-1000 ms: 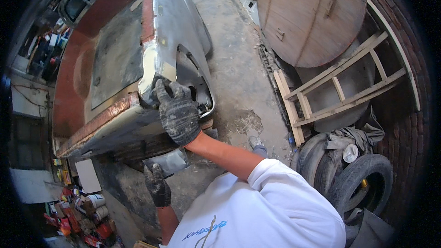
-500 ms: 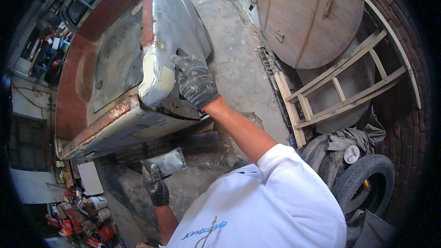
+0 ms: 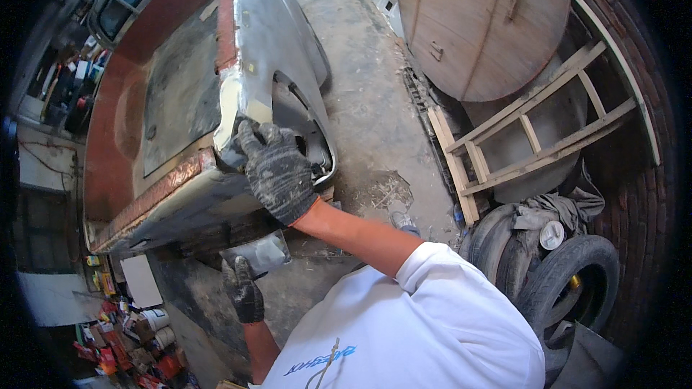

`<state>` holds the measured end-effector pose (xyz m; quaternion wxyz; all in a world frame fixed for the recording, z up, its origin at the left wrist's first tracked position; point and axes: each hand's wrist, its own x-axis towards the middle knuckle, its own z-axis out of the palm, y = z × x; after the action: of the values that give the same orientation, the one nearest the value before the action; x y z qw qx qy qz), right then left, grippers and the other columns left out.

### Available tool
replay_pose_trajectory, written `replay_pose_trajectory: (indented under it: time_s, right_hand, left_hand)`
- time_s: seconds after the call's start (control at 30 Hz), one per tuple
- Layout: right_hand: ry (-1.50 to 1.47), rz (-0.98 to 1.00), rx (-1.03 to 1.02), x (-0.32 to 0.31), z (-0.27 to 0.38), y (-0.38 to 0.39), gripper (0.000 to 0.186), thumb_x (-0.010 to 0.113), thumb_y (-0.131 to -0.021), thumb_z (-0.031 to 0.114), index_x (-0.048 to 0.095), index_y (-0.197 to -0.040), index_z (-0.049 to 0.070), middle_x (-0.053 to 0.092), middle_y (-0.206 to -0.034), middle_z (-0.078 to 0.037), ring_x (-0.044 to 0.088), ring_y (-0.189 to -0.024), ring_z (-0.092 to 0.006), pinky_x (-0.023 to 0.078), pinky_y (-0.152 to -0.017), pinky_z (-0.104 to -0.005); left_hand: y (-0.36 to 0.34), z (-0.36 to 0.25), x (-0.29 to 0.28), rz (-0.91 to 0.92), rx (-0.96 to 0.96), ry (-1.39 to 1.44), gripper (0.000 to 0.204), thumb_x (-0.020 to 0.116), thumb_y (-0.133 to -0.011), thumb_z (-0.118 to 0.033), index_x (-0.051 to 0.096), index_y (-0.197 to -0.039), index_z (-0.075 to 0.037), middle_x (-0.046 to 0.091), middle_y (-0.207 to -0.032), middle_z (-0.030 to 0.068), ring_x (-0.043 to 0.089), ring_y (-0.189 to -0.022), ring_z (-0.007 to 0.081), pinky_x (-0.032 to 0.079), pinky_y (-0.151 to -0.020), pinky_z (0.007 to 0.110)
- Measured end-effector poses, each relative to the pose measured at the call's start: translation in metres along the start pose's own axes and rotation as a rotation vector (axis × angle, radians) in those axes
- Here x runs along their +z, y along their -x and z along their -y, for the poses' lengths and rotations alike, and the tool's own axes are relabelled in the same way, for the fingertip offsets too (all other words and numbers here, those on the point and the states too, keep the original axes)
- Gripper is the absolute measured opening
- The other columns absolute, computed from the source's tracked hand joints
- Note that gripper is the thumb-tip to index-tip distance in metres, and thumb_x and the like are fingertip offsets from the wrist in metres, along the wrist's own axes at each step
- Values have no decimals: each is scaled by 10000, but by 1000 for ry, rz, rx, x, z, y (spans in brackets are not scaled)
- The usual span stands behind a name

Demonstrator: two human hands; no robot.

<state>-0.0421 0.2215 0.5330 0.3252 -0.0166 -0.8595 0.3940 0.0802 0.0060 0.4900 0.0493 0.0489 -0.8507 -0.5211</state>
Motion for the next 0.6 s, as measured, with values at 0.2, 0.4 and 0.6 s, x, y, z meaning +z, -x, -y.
replay_pose_trajectory:
  time_s: [0.2, 0.4, 0.6]
  right_hand:
    - [-67, 66, -102, -13, 9, 20, 449, 535, -792, 4, 530, -1238, 58, 571, -1054, -122, 550, -950, -306, 450, -848, -398]
    - [-736, -135, 578, -13, -80, -2, 284, 528, -940, 201, 573, -1096, -32, 643, -928, -76, 589, -782, -148, 488, -703, -295]
    - [-1177, -210, 725, 41, -93, 16, 318, 571, -917, 259, 582, -1084, -12, 639, -952, -81, 580, -844, -171, 475, -749, -305]
  left_hand:
    - [-5, -12, 4, 14, -24, -104, 474, 459, -967, -289, 431, -1279, 68, 542, -1175, 218, 530, -1024, 266, 421, -887, 365]
    - [3, -10, -5, -23, -35, -126, 479, 457, -969, -275, 410, -1298, 70, 521, -1214, 216, 519, -1065, 268, 413, -915, 355]
    - [15, 1, -12, 3, -123, -51, 509, 461, -969, -262, 365, -1332, 81, 475, -1285, 229, 486, -1139, 261, 391, -954, 335]
